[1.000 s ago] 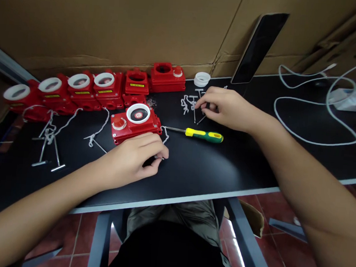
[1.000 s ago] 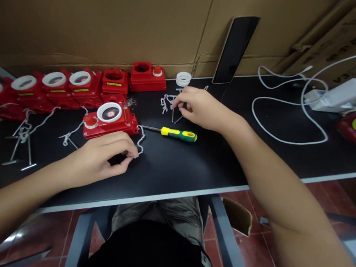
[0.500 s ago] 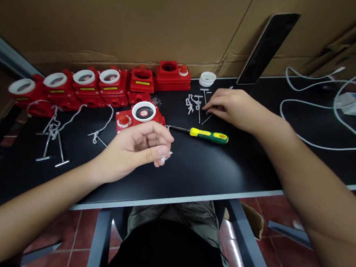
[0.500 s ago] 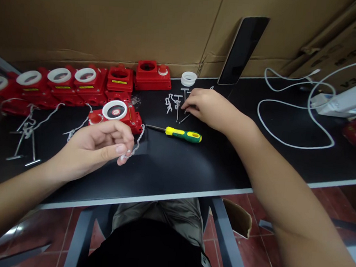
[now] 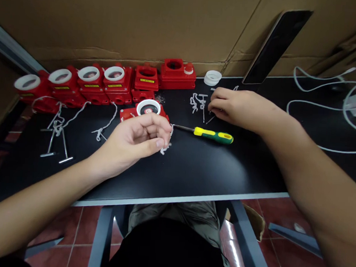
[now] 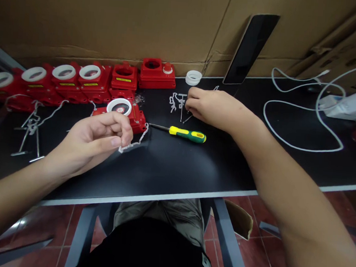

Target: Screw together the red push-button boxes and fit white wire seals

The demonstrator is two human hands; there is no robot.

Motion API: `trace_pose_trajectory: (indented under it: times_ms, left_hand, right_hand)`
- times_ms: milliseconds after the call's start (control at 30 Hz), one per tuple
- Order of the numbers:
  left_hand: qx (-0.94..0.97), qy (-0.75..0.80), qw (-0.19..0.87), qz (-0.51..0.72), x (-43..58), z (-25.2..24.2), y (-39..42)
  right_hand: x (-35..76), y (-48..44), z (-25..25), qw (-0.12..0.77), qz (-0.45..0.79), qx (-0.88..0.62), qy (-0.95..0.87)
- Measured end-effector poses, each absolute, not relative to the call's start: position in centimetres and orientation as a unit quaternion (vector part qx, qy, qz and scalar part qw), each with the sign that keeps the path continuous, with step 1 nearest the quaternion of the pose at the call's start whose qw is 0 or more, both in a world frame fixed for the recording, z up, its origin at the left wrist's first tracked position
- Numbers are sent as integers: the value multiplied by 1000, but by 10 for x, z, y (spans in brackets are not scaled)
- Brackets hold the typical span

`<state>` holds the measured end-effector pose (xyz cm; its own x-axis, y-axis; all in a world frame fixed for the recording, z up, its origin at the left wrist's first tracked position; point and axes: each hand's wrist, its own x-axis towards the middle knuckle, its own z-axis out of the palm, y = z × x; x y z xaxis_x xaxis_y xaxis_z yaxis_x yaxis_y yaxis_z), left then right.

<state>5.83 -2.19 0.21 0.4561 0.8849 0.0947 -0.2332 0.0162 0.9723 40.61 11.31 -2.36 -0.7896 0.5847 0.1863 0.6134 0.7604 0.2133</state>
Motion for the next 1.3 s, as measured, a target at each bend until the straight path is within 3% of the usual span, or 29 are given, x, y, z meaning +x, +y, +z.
trace_pose_trajectory:
  times_ms: [400,1300]
  left_hand:
    - [587,266,654,396,59,-2,-21]
    - [634,295,628,342,57,-2,-19]
  right_hand:
    - [409,115,-23,60,-65,-316,-945]
    - [406,124,-27,66,-112,-352,-927]
